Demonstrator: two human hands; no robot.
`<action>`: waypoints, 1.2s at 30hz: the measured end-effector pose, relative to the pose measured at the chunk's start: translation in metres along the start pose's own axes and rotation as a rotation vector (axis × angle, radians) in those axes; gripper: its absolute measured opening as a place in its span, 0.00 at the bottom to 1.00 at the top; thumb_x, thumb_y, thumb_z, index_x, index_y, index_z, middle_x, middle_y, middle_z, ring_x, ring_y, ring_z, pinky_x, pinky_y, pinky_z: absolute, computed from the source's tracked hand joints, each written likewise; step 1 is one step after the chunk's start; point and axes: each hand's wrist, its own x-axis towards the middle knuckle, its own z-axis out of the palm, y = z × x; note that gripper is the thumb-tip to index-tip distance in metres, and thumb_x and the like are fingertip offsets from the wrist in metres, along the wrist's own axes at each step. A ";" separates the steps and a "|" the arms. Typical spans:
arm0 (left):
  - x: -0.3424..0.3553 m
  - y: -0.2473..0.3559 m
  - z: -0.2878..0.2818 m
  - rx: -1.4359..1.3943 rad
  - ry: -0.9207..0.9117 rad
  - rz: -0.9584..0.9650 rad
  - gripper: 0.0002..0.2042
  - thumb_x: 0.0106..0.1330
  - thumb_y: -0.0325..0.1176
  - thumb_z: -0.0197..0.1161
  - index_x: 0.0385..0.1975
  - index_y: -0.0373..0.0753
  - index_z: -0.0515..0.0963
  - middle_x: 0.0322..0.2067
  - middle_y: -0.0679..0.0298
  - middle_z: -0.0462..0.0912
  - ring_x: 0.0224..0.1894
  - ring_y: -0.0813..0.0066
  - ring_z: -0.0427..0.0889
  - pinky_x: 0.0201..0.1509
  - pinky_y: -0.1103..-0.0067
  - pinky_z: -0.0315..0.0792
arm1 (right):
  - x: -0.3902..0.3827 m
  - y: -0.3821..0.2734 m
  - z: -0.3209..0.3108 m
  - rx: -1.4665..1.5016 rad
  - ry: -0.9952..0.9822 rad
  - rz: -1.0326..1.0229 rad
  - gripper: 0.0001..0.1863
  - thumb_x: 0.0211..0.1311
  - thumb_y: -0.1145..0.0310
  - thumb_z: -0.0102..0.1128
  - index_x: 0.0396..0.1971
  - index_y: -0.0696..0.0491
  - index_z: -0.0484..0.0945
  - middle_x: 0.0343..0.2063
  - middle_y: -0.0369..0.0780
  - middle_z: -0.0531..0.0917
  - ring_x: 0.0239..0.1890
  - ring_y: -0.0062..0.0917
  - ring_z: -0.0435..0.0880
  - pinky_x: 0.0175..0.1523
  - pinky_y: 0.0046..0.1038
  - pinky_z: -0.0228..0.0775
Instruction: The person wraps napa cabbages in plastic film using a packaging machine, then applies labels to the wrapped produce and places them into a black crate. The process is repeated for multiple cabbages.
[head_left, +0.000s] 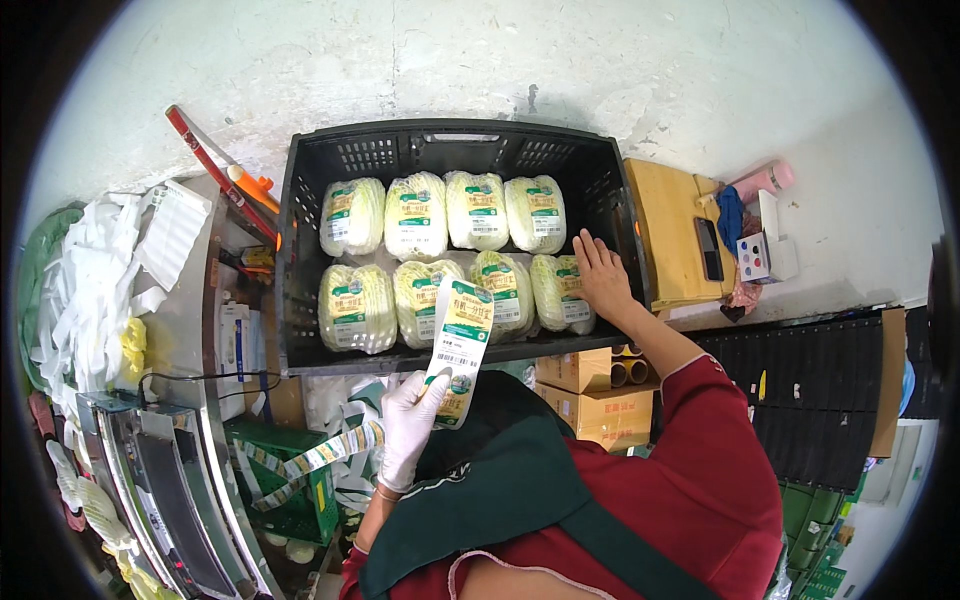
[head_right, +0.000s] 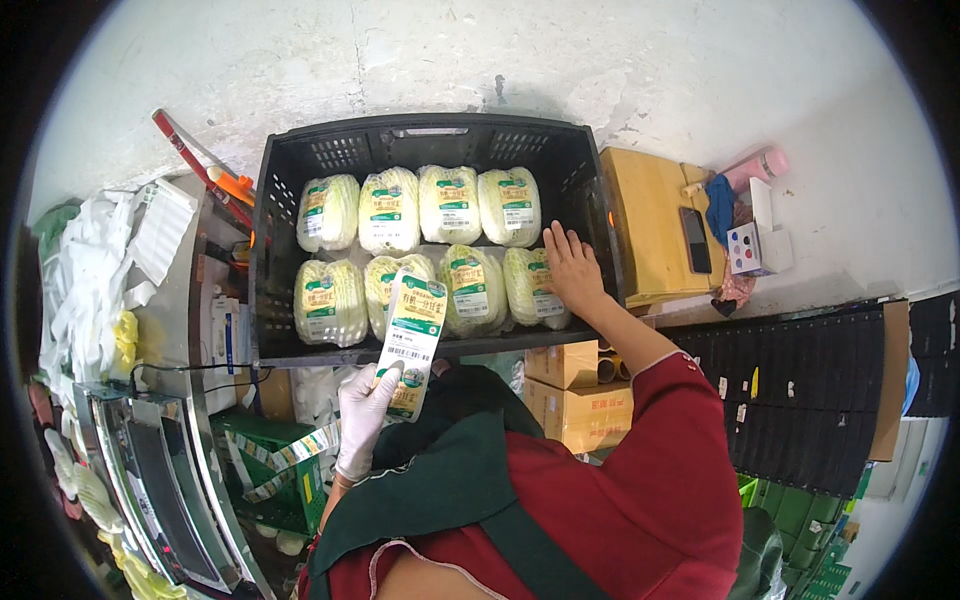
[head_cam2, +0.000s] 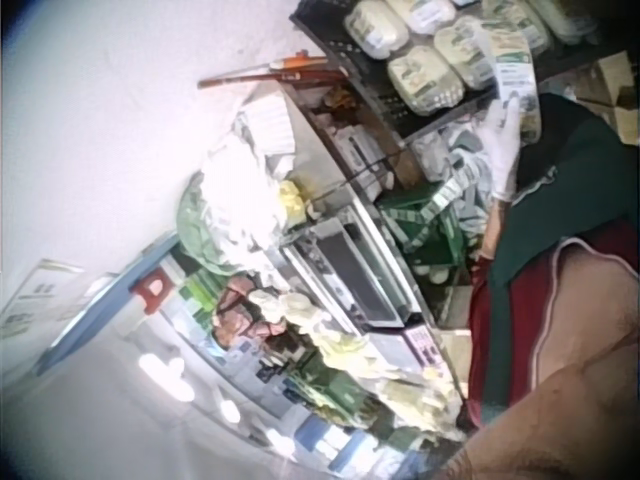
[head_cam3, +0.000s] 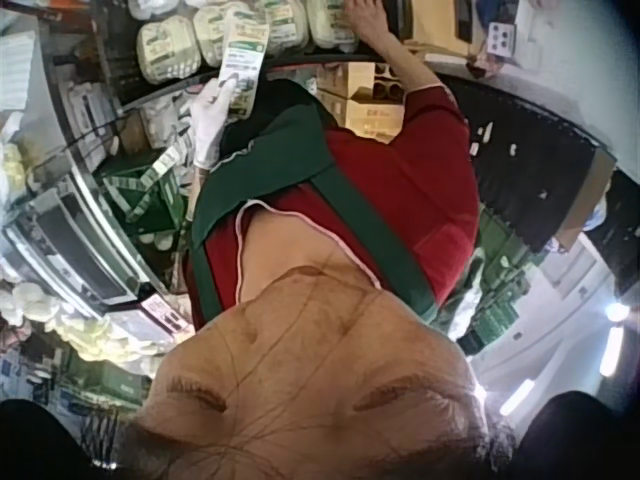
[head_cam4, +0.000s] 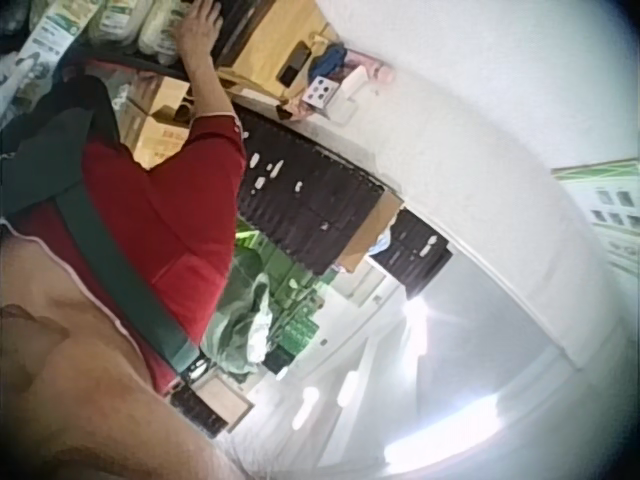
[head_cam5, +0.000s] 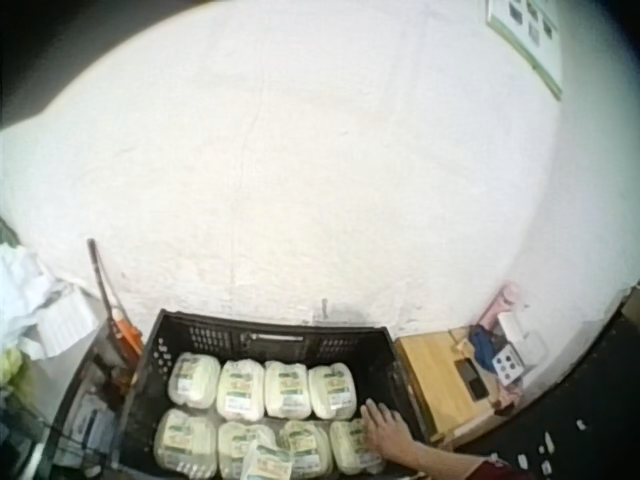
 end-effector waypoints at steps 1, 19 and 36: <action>0.001 -0.003 0.000 0.017 0.004 0.015 0.08 0.63 0.33 0.65 0.31 0.35 0.83 0.20 0.66 0.79 0.25 0.81 0.70 0.47 0.80 0.63 | 0.001 0.001 -0.001 0.090 -0.028 0.013 0.41 0.45 0.62 0.72 0.60 0.58 0.64 0.64 0.49 0.63 0.64 0.40 0.65 0.62 0.39 0.62; -0.007 0.028 -0.019 0.076 0.231 0.292 0.11 0.65 0.37 0.62 0.35 0.33 0.80 0.26 0.55 0.80 0.28 0.65 0.82 0.34 0.75 0.74 | 0.114 -0.113 -0.113 1.687 -0.241 -0.217 0.17 0.64 0.70 0.56 0.50 0.61 0.73 0.44 0.42 0.79 0.45 0.25 0.77 0.51 0.26 0.69; -0.168 -0.006 -0.126 -0.410 1.073 0.245 0.08 0.63 0.31 0.64 0.37 0.35 0.82 0.33 0.64 0.84 0.35 0.81 0.81 0.40 0.80 0.75 | 0.080 -0.385 -0.211 1.175 -0.050 -1.287 0.10 0.59 0.68 0.65 0.31 0.58 0.74 0.21 0.44 0.79 0.22 0.37 0.80 0.28 0.32 0.70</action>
